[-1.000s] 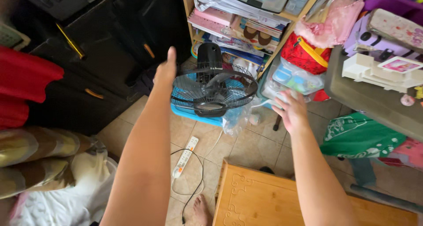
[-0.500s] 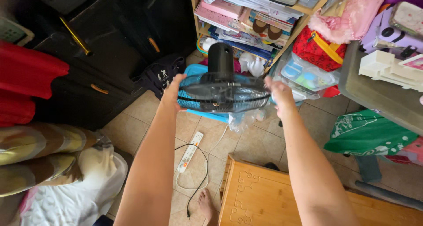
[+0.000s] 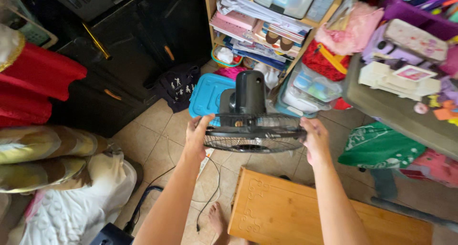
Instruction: The person uses pliers to adjust the wire cage of a black electric fan on a small wooden table. They then plug the fan into a power strip, move a blue fan aside, and continue adjusting the black fan's cage with pliers.
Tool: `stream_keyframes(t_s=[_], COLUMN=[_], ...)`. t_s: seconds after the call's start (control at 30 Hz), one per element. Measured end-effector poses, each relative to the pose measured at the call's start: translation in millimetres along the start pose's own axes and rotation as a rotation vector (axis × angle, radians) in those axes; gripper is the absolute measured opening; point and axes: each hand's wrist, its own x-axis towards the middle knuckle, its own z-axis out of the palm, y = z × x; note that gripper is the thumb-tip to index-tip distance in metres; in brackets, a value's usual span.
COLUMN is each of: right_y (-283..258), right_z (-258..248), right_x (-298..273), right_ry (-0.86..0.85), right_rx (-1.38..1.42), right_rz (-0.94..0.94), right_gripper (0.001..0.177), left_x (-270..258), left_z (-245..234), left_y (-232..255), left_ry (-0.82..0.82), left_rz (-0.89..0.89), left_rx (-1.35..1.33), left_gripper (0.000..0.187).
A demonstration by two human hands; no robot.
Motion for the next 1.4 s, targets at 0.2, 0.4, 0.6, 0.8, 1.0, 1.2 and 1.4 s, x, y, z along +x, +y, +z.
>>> stream_keyframes(t_s=[0.2,0.4,0.6,0.8,1.0,1.2,1.4], right_y=[-67,-106,-106,-88,-87,-51,-4], right_z=[-84,-189,-286,-364,-430,-480,-491], right_x=[-76,-146,-197,-250,-316,-370,-389], right_ry=[0.062,0.142,0.224,0.326,0.423,0.479,0.41], right_rx=[0.006,-0.05,-0.08,-0.111,-0.117,-0.208,-0.024], right_rz=[-0.032,-0.074,0.009,-0.043,-0.011,0.08,0.041], right_gripper=[0.015,0.017,0.013,0.014,0.02,0.027,0.02], left_x=[-110,-207,-273,-323,-380,-417,-421], left_z=[33,70,100,123,142,133,119], left_y=[-5,-51,-104,-142,-186,-239,-276], left_ry=[-0.087,-0.163,-0.134,-0.201,-0.272,-0.336,-0.335], left_rz=[0.04,-0.012,-0.177,-0.217,-0.235,-0.335,-0.347], left_rx=[-0.044,-0.072,0.093,0.216,0.255,0.216,0.225], left_gripper=[0.083,0.084,0.097,0.101,0.096,0.091,0.096])
